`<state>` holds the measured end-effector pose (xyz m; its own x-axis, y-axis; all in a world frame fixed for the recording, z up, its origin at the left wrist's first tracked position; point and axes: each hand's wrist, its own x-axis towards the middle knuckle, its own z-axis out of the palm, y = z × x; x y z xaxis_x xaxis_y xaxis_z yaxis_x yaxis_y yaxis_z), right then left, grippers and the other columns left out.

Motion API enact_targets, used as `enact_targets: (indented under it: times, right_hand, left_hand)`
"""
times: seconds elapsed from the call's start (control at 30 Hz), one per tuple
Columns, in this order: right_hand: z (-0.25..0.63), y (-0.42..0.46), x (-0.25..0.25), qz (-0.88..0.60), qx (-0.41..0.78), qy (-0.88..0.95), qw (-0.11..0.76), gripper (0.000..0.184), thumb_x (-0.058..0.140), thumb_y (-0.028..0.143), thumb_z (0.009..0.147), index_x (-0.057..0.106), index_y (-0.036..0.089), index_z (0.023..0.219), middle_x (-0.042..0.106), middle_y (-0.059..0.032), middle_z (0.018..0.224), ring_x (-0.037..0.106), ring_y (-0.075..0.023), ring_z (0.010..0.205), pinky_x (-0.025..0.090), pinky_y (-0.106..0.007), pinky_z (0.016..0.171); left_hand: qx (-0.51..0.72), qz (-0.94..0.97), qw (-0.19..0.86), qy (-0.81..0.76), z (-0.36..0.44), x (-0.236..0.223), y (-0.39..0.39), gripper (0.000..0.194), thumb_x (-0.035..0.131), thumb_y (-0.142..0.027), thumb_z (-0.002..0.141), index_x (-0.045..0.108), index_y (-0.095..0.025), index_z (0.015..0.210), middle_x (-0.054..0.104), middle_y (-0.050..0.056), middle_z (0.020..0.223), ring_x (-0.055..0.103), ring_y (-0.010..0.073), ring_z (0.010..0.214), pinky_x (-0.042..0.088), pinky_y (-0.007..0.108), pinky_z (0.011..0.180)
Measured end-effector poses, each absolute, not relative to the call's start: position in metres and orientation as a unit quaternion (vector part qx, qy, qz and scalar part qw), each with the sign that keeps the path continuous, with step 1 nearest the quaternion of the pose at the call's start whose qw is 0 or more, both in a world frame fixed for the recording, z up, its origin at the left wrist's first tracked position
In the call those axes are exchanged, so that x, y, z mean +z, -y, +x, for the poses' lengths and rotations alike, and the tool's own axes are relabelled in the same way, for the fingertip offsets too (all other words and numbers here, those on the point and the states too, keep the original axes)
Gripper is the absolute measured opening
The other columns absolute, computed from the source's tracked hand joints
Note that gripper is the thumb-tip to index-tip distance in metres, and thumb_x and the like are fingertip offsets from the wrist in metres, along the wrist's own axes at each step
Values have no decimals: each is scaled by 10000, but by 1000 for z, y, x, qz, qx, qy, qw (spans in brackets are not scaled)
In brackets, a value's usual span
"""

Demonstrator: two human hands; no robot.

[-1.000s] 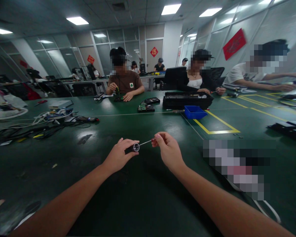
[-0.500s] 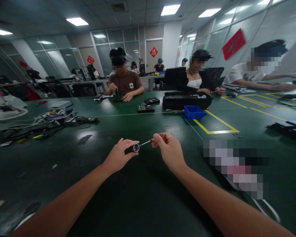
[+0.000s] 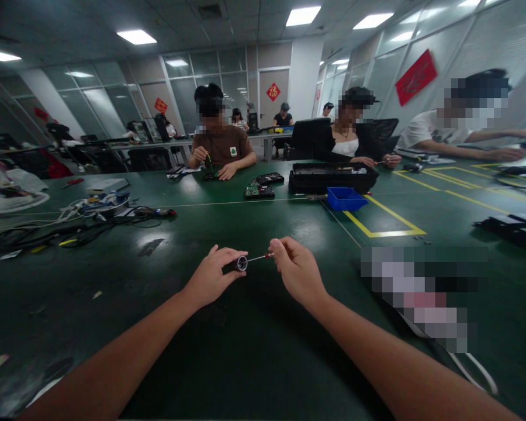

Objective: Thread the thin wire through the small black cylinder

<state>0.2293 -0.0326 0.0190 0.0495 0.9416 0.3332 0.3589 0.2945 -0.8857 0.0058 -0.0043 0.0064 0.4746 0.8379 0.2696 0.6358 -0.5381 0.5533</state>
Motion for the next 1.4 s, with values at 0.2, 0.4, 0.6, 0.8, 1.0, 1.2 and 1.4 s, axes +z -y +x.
enact_targets:
  times: [0.2, 0.4, 0.6, 0.8, 1.0, 1.2, 1.4]
  right_hand:
    - [228, 28, 11, -503, 308, 584, 558, 238, 587, 420, 922, 597, 231, 1066, 677, -34, 885, 640, -212, 812, 499, -366, 752]
    - [230, 16, 8, -445, 493, 459, 591, 290, 579, 508, 892, 614, 221, 872, 618, -31, 747, 610, -205, 685, 533, -418, 775]
    - [232, 11, 4, -450, 488, 437, 607, 269, 601, 497, 880, 602, 231, 845, 586, -27, 739, 591, -202, 676, 545, -398, 730]
    - [231, 18, 3, -460, 396, 517, 604, 278, 532, 489, 949, 616, 226, 930, 649, -33, 826, 632, -196, 753, 525, -362, 728]
    - [229, 25, 9, -478, 340, 593, 552, 248, 510, 442, 981, 618, 220, 958, 670, -26, 809, 654, -196, 773, 515, -367, 768]
    - [228, 25, 9, -484, 345, 591, 545, 249, 527, 450, 968, 619, 219, 971, 699, -36, 827, 680, -207, 790, 529, -375, 770]
    - [228, 22, 5, -483, 376, 576, 542, 265, 541, 467, 950, 619, 214, 967, 704, -43, 846, 680, -213, 800, 523, -384, 781]
  left_hand:
    - [271, 832, 191, -444, 7, 5, 3, 402, 694, -263, 885, 617, -311, 1277, 657, 25, 1242, 576, 228, 1205, 143, 627, 1205]
    - [301, 842, 165, -417, 8, 10, 7, 409, 670, -266, 903, 599, -308, 1304, 649, 35, 1267, 575, 218, 1211, 143, 599, 1217]
    - [268, 843, 182, -429, 7, 8, 5, 417, 676, -245, 898, 601, -324, 1301, 645, 25, 1263, 561, 219, 1225, 101, 632, 1211]
    - [264, 841, 180, -437, 6, 7, 4, 420, 673, -228, 894, 607, -322, 1299, 645, 26, 1247, 563, 228, 1211, 105, 639, 1206]
    - [265, 837, 173, -446, 8, 11, 6, 400, 672, -211, 893, 620, -311, 1277, 651, 27, 1223, 573, 223, 1186, 127, 629, 1204]
    - [265, 834, 167, -453, 9, 12, 5, 390, 679, -228, 887, 629, -305, 1267, 650, 32, 1205, 575, 235, 1180, 160, 622, 1200]
    - [270, 835, 169, -449, 9, 9, 5, 403, 692, -223, 878, 630, -314, 1266, 649, 27, 1190, 575, 230, 1169, 158, 614, 1203]
